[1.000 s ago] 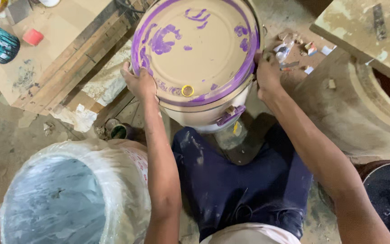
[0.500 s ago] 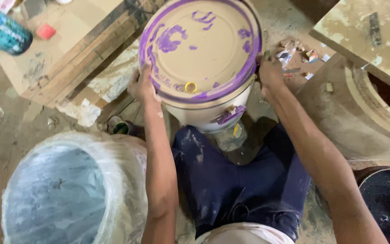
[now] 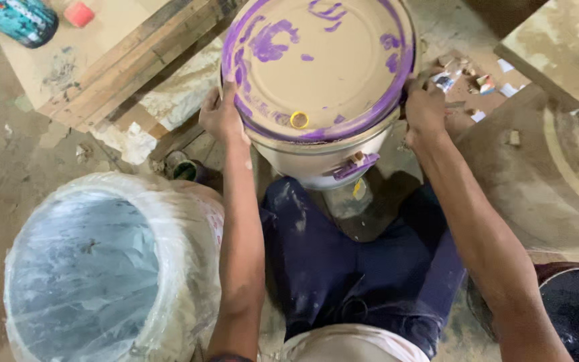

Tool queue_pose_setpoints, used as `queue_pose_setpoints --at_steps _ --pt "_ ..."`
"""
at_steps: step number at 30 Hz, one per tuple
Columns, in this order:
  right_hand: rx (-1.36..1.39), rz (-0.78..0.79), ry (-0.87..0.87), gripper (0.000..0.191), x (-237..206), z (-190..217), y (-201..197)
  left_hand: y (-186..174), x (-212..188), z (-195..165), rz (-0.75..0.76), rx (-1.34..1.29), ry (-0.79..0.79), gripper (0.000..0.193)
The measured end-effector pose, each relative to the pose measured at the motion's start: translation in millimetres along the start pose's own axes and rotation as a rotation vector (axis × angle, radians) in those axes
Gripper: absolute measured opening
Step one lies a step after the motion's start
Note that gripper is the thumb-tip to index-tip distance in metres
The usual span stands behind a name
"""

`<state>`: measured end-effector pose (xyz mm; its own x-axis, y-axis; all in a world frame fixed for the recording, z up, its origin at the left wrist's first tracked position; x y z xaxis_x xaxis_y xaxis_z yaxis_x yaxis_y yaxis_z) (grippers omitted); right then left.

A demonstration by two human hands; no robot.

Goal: The person scrapes dried paint from a large bucket lid with a blade, wipes the lid by hand, removes a metal ring from the bucket, carries the lid outside and shakes it, then returns and covers a bucket of white material with a plastic sheet.

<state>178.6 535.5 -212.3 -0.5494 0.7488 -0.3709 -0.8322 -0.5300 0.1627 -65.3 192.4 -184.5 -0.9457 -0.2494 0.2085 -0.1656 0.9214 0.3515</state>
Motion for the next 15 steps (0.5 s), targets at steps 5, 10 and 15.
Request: queue_pose_setpoints --at_steps 5,10,15 --pt "-0.247 -0.122 0.011 0.035 13.0 -14.9 -10.5 -2.1 1.2 7.1 0.010 -0.007 0.061 0.045" --pt "-0.019 0.016 -0.058 0.030 22.5 -30.5 -16.8 -20.1 -3.6 19.6 -0.019 0.309 -0.029 0.053" --pt "-0.301 -0.090 -0.102 0.030 9.4 -24.0 -26.3 -13.4 -7.1 11.4 0.090 0.128 0.105 0.049"
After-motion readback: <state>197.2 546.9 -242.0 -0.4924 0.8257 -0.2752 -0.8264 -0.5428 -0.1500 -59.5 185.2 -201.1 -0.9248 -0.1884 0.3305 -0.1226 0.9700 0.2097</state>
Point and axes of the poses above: each hand's wrist, its own x-axis towards the middle knuckle, its own y-axis out of the palm, z = x × y, the point moved 9 cm from there along x, towards the middle knuckle, and after that the axes turned 13 degrees about y, right-handed, at the moved point
